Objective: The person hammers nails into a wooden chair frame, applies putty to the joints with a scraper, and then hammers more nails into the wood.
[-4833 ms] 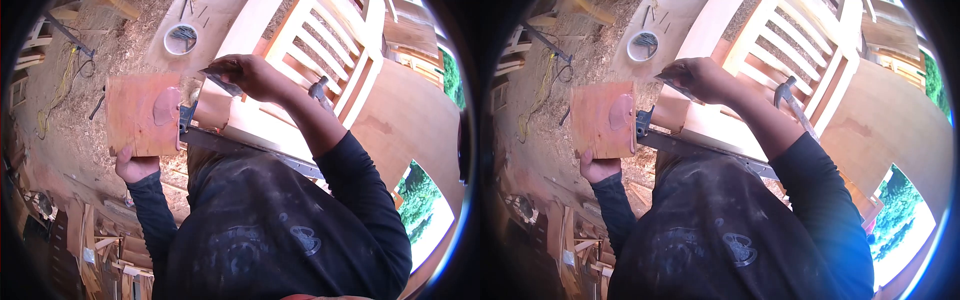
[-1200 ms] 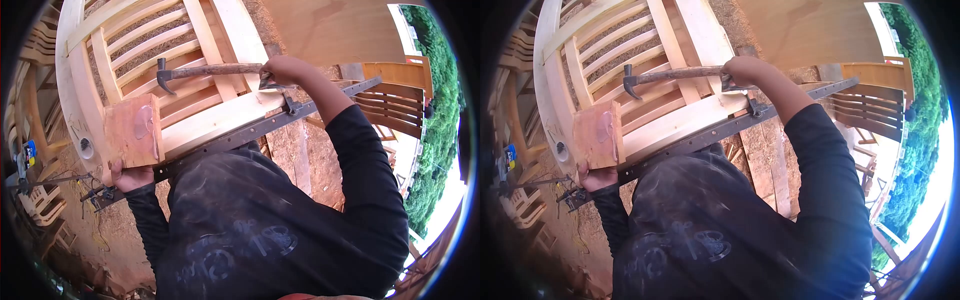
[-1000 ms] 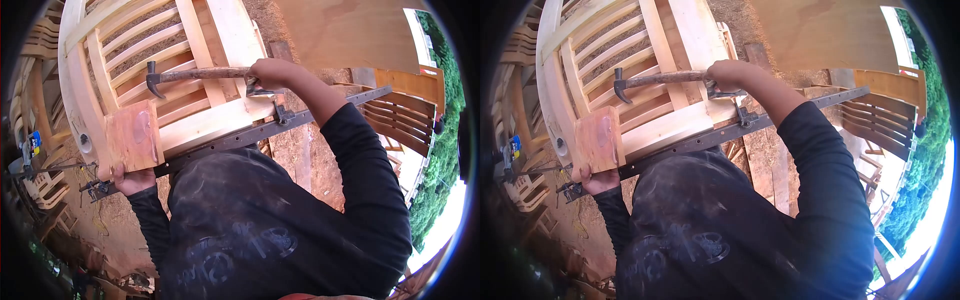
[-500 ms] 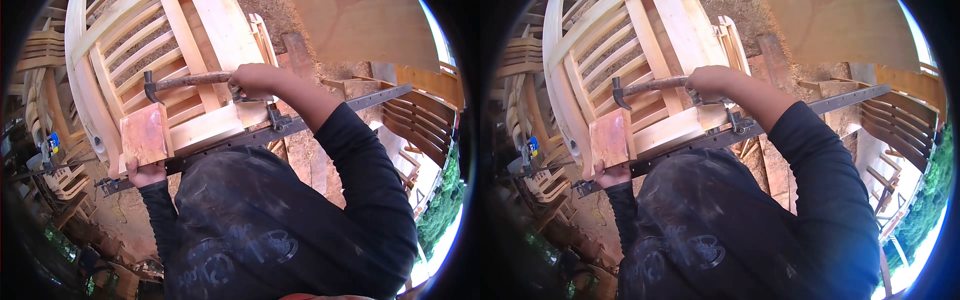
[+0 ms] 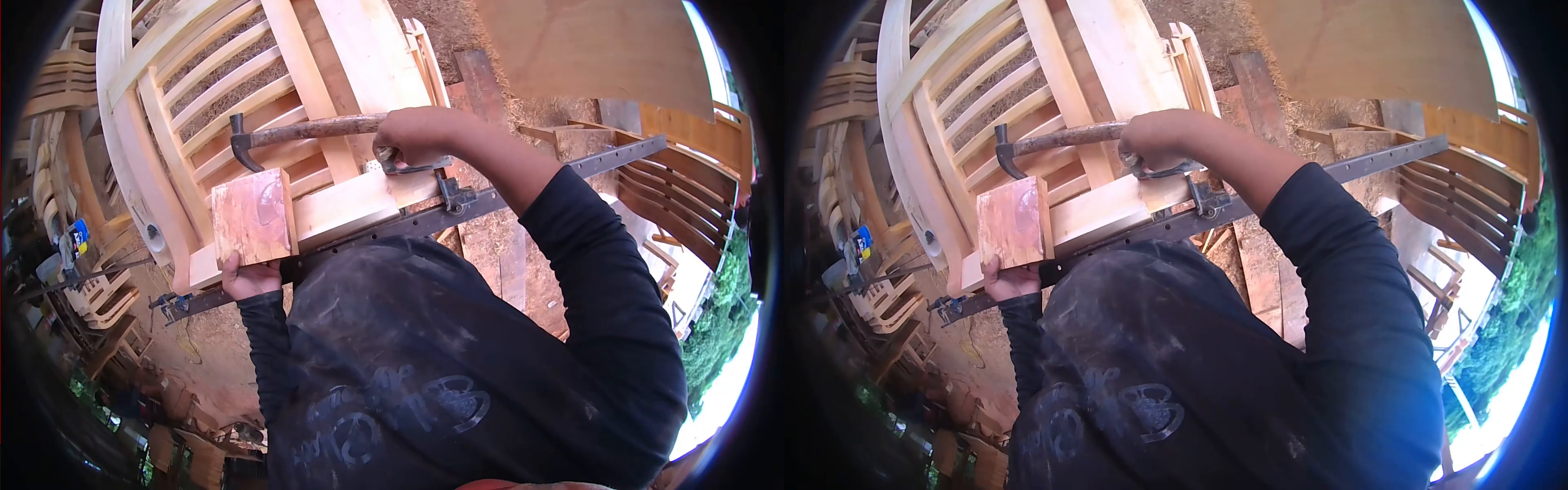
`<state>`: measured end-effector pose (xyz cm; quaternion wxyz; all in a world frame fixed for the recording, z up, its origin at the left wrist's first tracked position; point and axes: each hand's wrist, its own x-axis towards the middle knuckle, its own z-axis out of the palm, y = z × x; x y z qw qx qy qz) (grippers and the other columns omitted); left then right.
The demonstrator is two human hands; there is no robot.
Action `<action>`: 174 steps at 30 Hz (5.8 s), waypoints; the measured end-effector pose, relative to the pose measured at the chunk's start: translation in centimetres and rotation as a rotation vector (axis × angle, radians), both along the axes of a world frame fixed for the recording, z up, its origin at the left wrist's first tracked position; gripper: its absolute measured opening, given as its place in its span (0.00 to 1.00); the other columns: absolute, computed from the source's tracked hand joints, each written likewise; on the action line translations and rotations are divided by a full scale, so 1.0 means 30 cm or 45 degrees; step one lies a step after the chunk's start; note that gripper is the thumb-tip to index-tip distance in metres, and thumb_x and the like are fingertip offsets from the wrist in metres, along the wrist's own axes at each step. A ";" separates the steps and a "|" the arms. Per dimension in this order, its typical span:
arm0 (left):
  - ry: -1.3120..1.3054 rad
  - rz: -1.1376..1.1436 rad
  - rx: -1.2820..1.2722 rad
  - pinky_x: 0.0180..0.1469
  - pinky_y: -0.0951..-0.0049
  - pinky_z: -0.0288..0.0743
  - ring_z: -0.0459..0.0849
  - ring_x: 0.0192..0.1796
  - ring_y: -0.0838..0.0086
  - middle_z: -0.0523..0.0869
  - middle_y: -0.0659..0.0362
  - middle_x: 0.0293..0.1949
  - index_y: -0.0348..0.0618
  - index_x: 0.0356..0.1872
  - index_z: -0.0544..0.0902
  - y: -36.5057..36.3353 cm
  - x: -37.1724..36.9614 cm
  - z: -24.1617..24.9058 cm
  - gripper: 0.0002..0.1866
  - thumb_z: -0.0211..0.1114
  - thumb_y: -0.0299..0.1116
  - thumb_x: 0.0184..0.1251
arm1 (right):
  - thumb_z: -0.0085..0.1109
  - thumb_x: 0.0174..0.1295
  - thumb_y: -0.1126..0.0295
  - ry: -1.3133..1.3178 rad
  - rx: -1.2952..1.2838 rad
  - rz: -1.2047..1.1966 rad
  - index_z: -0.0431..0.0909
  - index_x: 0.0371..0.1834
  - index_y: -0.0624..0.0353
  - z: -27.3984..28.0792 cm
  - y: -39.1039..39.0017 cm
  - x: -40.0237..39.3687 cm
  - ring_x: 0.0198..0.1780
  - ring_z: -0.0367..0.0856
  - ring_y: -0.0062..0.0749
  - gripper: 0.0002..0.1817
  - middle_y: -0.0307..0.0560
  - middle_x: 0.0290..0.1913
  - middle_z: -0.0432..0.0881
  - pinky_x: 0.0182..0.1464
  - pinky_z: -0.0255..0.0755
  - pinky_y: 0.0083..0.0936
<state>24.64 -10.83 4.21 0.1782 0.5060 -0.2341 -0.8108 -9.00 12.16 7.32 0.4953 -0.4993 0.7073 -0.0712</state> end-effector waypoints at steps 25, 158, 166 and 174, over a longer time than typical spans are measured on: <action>0.110 0.001 0.065 0.65 0.43 0.80 0.79 0.69 0.53 0.79 0.53 0.68 0.48 0.75 0.68 -0.020 0.025 -0.042 0.42 0.68 0.38 0.55 | 0.70 0.61 0.78 -0.160 0.074 -0.399 0.86 0.52 0.57 -0.010 0.064 -0.116 0.44 0.88 0.35 0.16 0.50 0.43 0.91 0.50 0.78 0.33; 0.724 0.236 0.379 0.61 0.50 0.86 0.85 0.62 0.52 0.82 0.47 0.63 0.38 0.70 0.70 -0.133 0.000 0.227 0.33 0.65 0.39 0.64 | 0.68 0.53 0.85 0.241 -1.214 -0.538 0.86 0.54 0.52 0.215 -0.296 0.610 0.56 0.80 0.51 0.24 0.52 0.56 0.80 0.54 0.80 0.41; 0.748 0.157 -0.010 0.65 0.44 0.83 0.85 0.62 0.53 0.83 0.46 0.61 0.35 0.66 0.72 -0.852 0.139 0.212 0.28 0.65 0.34 0.66 | 0.51 0.60 0.91 0.688 -0.926 -1.084 0.81 0.55 0.66 0.215 -0.467 0.732 0.52 0.85 0.51 0.21 0.58 0.51 0.84 0.56 0.78 0.35; 0.469 0.403 0.075 0.63 0.39 0.81 0.85 0.56 0.53 0.85 0.50 0.52 0.40 0.56 0.78 -1.660 0.086 -0.282 0.20 0.70 0.34 0.66 | 0.56 0.60 0.85 0.681 -0.694 -1.179 0.79 0.49 0.66 0.271 -0.749 0.966 0.41 0.85 0.53 0.14 0.58 0.41 0.83 0.46 0.77 0.39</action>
